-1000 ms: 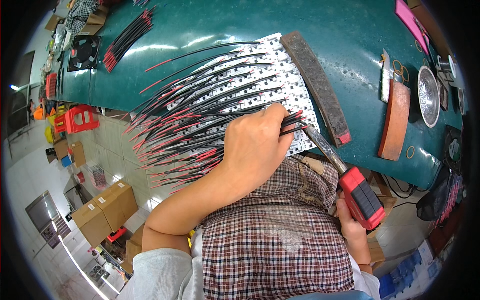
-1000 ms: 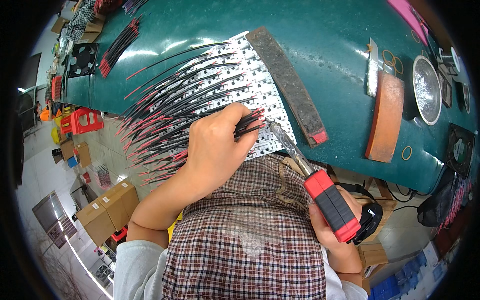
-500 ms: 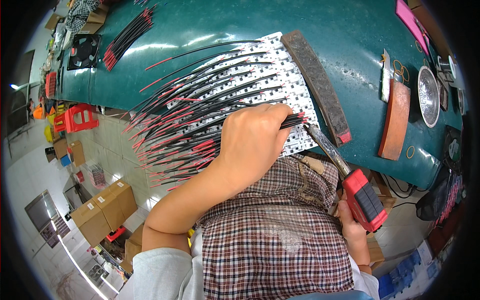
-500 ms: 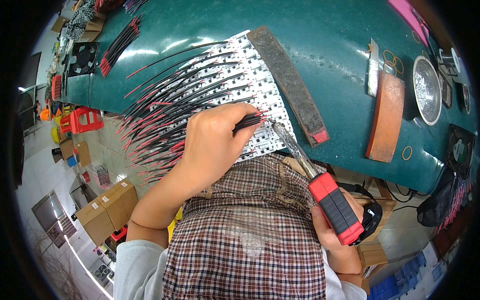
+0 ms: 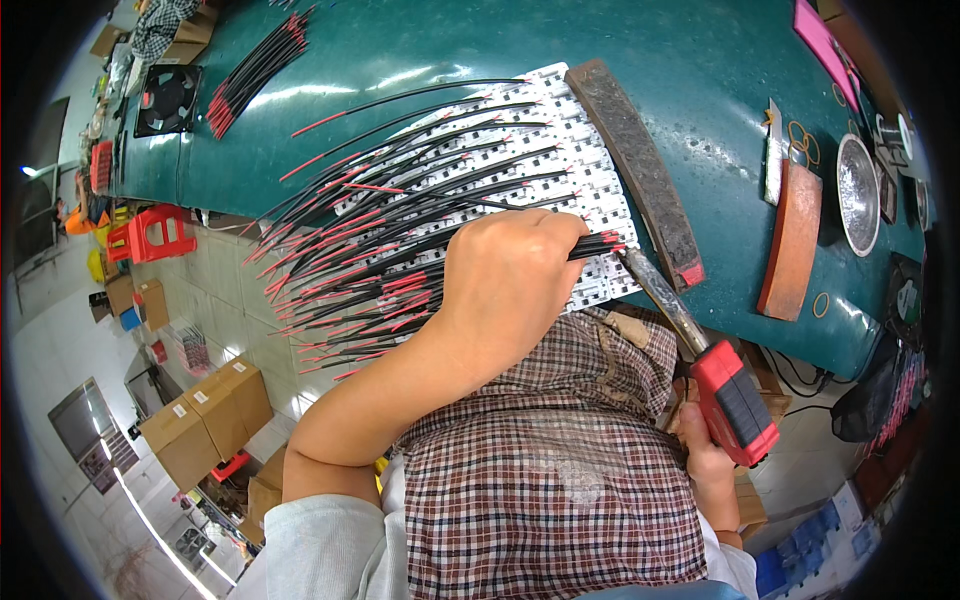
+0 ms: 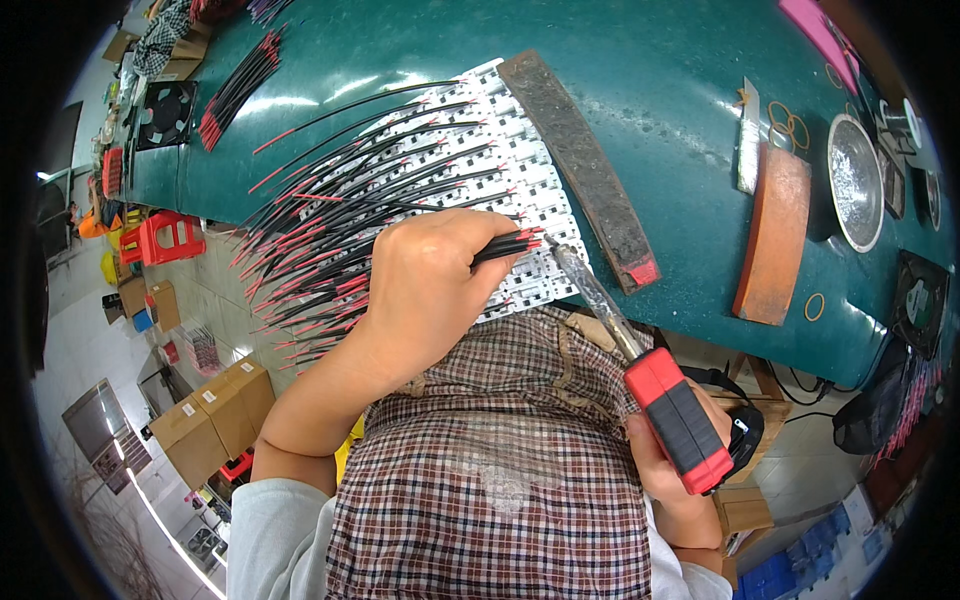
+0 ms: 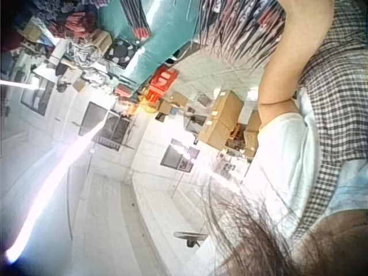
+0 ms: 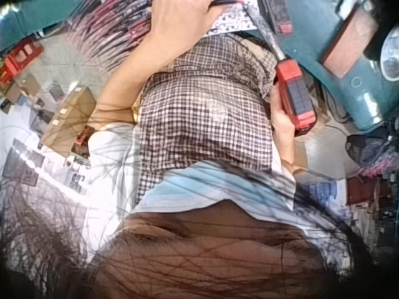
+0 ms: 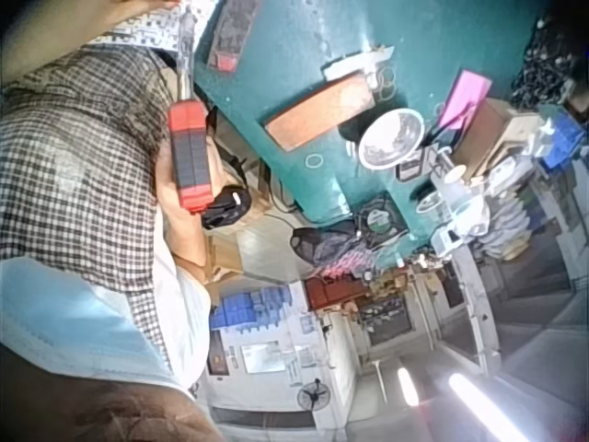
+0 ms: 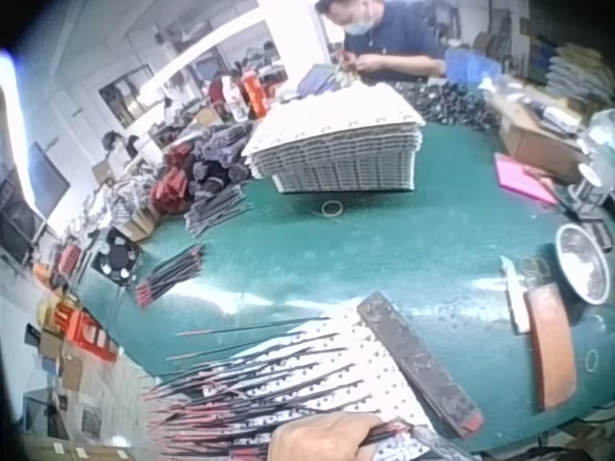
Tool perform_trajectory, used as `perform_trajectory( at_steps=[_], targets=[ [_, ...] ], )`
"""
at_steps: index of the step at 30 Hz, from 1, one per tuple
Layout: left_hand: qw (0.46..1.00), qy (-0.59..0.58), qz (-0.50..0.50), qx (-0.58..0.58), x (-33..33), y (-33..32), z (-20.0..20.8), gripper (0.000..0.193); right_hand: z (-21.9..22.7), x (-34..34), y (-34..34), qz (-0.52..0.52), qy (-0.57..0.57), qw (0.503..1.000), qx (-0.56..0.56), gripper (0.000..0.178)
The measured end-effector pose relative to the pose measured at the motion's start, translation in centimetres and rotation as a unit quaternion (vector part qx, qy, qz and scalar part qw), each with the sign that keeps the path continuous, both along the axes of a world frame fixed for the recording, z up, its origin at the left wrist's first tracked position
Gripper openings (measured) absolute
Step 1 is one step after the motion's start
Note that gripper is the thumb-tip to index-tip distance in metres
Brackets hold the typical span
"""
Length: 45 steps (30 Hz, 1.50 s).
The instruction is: The person solders the ends of bundled wires over a circuit board panel using a handheld soldering tool, rearranges the circuit board sheets on the workbench, and solders additional wire bundles with the tool.
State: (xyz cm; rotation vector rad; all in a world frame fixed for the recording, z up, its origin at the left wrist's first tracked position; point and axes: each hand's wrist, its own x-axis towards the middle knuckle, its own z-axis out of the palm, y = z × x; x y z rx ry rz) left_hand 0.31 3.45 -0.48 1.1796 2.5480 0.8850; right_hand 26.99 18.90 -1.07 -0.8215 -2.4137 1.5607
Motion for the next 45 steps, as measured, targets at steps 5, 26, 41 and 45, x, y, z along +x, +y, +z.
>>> perform_trajectory(
  at_steps=[5,26,41,45],
  targets=[
    [1.0,0.0,-0.001,-0.017,-0.1,0.1,0.3,0.012,-0.1,1.7,0.2,-0.044,-0.068,0.997,-0.01,0.026],
    [0.998,0.003,0.056,0.029,0.4,-0.2,3.4,0.012,0.1,3.4,0.0,-0.049,-0.102,0.993,0.028,0.03],
    [0.991,-0.124,0.021,-0.051,1.9,-0.3,1.2,0.019,0.6,0.9,-0.2,0.025,0.021,0.998,0.046,0.03],
    [0.993,-0.113,0.032,-0.017,2.0,-0.3,0.5,0.017,0.0,1.5,-0.4,0.014,0.013,1.0,0.002,0.029]
  ],
)
